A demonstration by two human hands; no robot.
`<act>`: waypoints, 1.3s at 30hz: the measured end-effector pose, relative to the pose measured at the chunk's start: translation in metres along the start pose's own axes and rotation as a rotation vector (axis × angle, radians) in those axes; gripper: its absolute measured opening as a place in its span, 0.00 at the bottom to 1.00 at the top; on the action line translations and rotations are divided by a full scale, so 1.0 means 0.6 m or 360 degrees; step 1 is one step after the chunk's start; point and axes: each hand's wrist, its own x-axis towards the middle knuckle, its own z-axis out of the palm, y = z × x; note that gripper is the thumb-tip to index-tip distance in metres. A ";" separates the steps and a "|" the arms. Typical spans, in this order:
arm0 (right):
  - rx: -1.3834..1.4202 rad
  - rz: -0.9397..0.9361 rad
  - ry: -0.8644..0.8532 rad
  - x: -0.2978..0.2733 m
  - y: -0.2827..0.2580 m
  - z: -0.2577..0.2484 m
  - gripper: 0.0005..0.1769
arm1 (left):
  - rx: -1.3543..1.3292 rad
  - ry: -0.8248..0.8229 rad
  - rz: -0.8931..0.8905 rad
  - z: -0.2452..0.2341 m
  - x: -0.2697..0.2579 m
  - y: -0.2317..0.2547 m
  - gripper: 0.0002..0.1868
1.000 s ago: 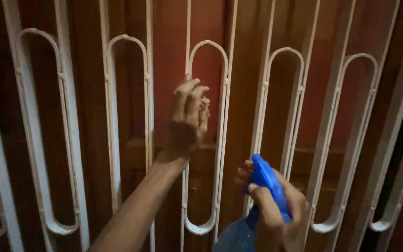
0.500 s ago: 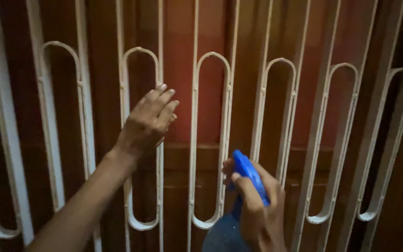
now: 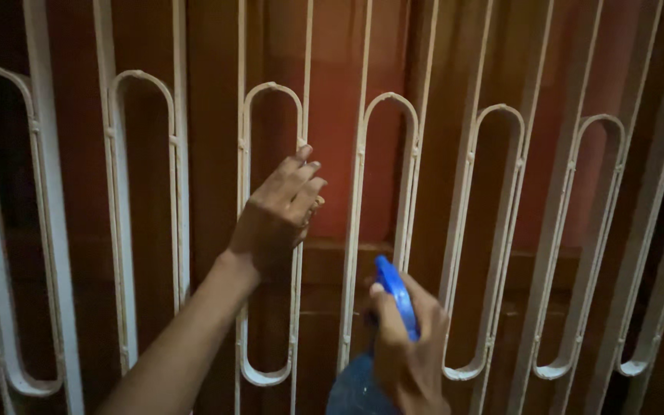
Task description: The person scrubs the vertical bars of a white metal gate with a cloth and sprays them with a blue spray bottle. They wipe each bar individually, moving from one section to the next while maintaining a close-up view of the gate surface.
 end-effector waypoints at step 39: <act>0.0458 -0.0469 0.0159 0.184 -0.144 0.030 0.20 | -0.0124 -0.0023 0.0028 -0.005 -0.003 -0.012 0.11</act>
